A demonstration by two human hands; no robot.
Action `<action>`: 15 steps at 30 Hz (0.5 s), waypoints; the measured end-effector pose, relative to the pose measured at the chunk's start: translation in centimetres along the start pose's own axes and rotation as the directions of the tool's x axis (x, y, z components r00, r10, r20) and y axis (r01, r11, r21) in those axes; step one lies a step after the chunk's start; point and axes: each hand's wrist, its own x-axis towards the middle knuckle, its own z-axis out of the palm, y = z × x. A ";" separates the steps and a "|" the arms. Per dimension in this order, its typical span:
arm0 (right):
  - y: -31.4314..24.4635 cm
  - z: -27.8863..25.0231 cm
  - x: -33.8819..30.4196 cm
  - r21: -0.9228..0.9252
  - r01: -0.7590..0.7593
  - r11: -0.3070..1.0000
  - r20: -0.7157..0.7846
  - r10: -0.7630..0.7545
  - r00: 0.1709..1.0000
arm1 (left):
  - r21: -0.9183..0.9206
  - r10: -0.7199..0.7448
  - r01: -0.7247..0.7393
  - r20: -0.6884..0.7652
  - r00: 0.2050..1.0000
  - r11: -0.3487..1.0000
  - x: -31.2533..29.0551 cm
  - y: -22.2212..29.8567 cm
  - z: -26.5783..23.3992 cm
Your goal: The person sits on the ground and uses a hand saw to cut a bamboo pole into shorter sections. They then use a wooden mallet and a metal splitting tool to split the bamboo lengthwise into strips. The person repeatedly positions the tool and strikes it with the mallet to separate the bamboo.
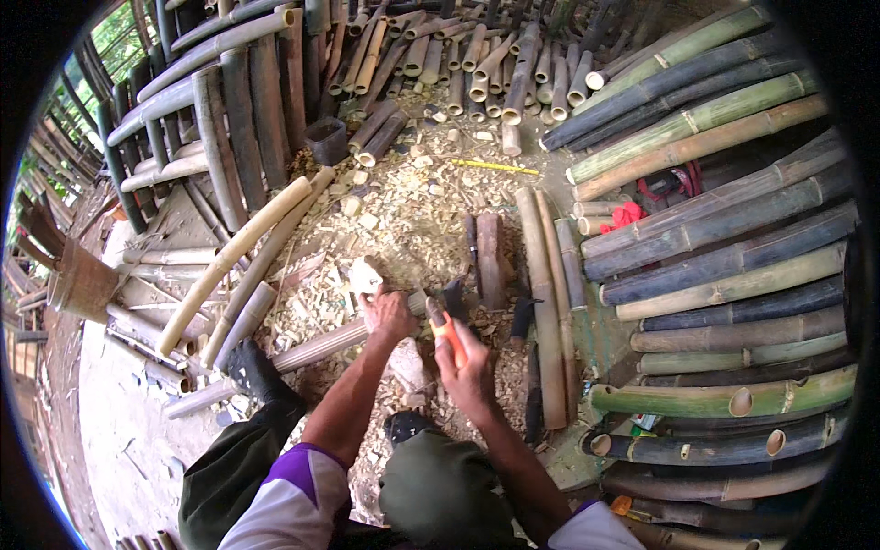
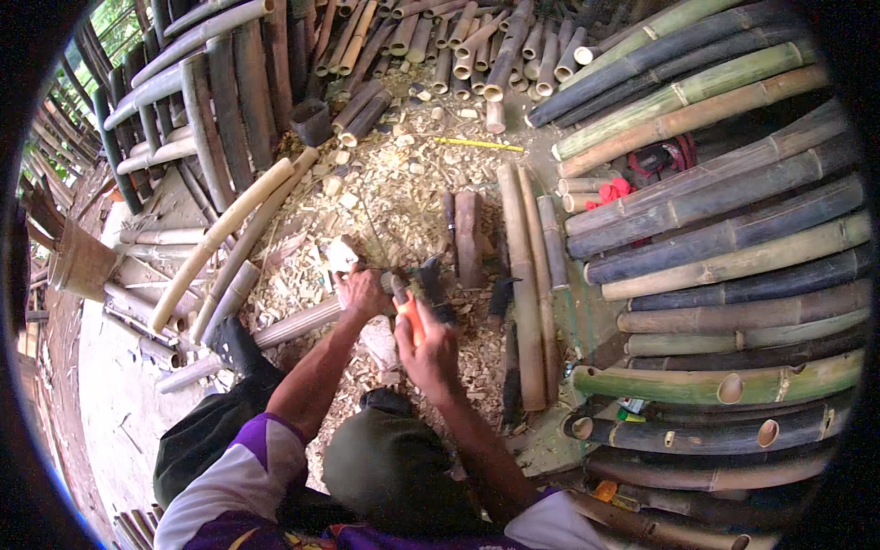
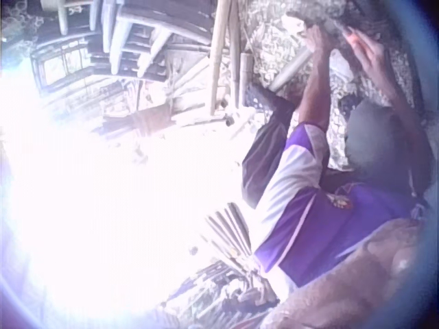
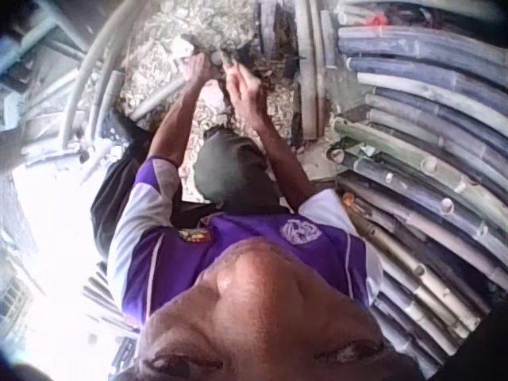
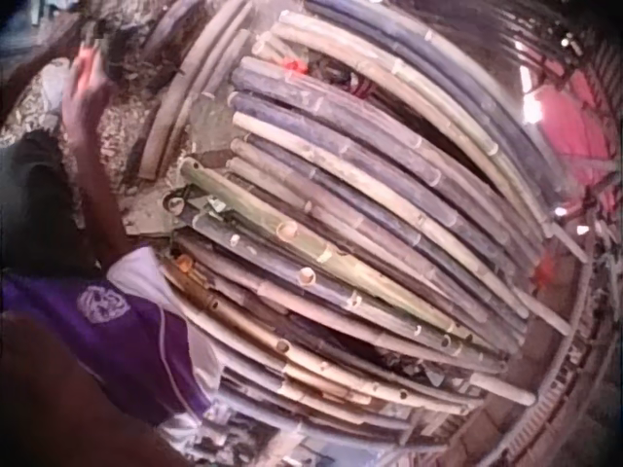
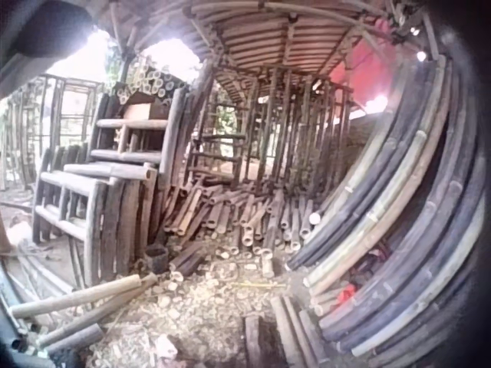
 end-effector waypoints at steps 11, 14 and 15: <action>-0.7 -0.5 -0.3 0.020 0.013 1.000 0.003 -0.013 1.000 | 0.004 0.051 -0.051 -0.064 0.997 0.999 0.3 -0.6 2.5; -0.9 -1.1 -2.9 0.021 -0.098 0.995 0.012 0.098 0.995 | 0.035 0.000 -0.003 0.086 0.996 0.999 -1.1 0.3 2.4; -2.1 -3.3 -5.4 0.134 -0.147 0.980 0.059 0.140 0.988 | 0.025 -0.016 0.015 0.047 0.999 1.000 0.3 -0.3 1.2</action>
